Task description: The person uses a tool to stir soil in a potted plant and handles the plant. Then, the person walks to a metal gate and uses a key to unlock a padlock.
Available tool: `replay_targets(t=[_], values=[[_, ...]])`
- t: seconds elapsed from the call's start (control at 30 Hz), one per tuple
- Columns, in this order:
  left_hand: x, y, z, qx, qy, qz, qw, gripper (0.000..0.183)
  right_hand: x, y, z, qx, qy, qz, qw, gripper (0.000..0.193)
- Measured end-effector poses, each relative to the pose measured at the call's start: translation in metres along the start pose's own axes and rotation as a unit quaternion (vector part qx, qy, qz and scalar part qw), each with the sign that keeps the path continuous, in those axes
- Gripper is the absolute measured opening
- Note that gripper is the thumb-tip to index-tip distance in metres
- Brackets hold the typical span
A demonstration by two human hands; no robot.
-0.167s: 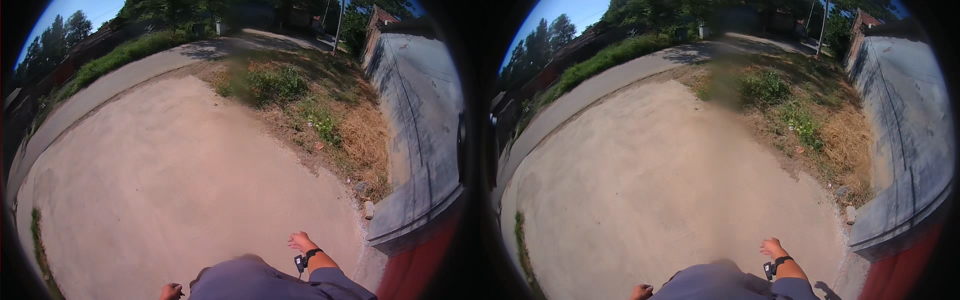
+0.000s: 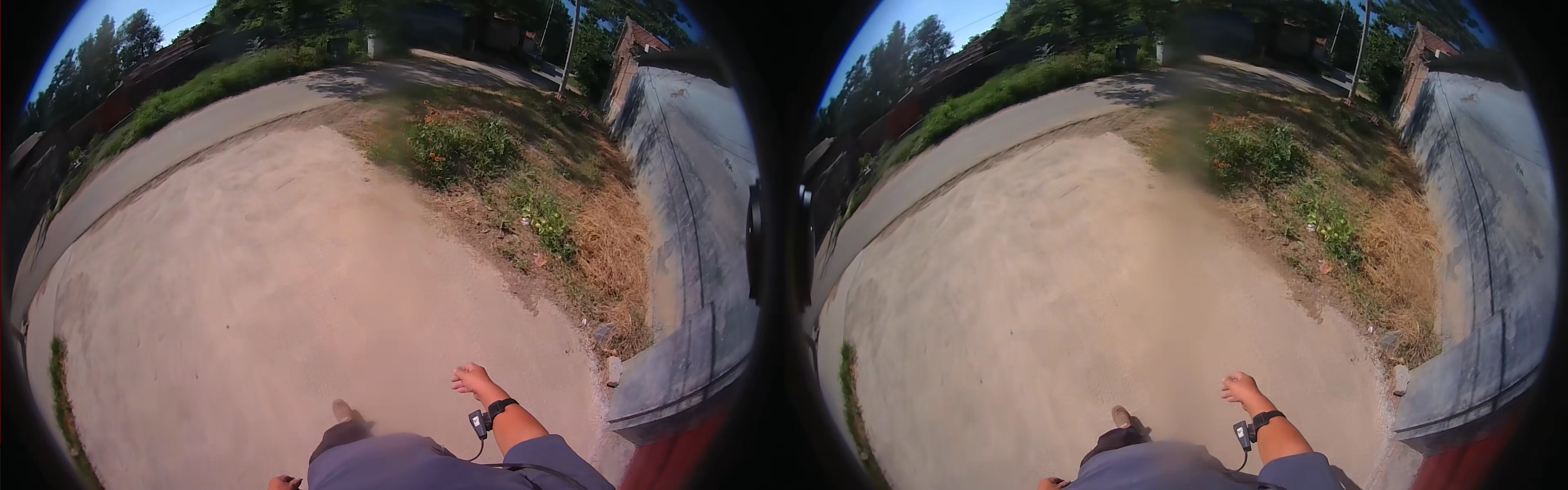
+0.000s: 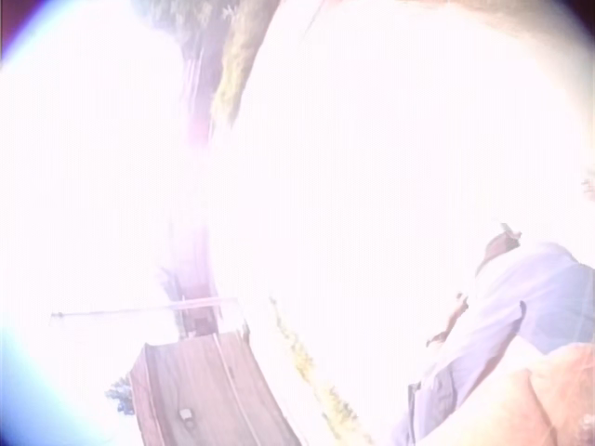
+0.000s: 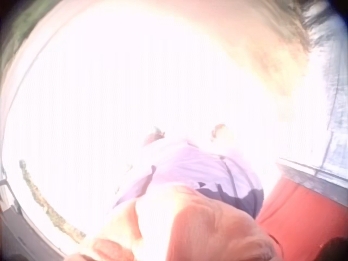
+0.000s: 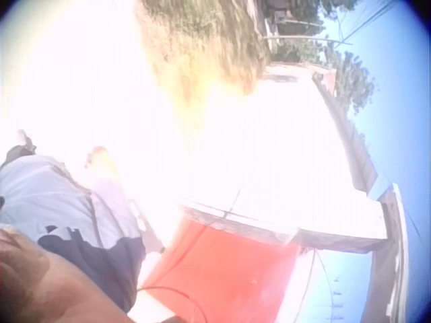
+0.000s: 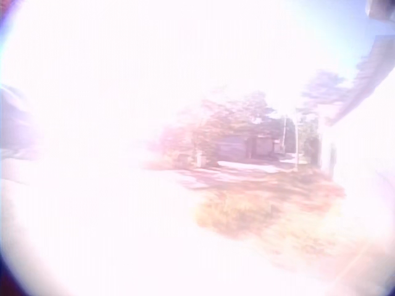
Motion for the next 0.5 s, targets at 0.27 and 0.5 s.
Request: replay_targets(t=[0.27, 0.5], values=[[0.176, -0.235, 0.092, 0.068, 0.047, -0.022, 0.996, 0.029, 0.163, 0.132, -0.078, -0.005, -0.018, -0.016, 1.000, 0.033], [0.335, -0.487, 0.188, 0.033, 0.046, -0.163, 0.985, 0.027, 0.252, 0.226, -0.050, 0.073, -0.103, -0.118, 0.985, 0.034]])
Point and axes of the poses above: each hand's wrist, its own x-axis towards the middle knuckle, its own z-axis out of the back of the hand, y = z × x, the point moved 7 cm from there along x, towards the middle knuckle, and after that the axes turned 5 degrees about -y, right-handed, at the moved point
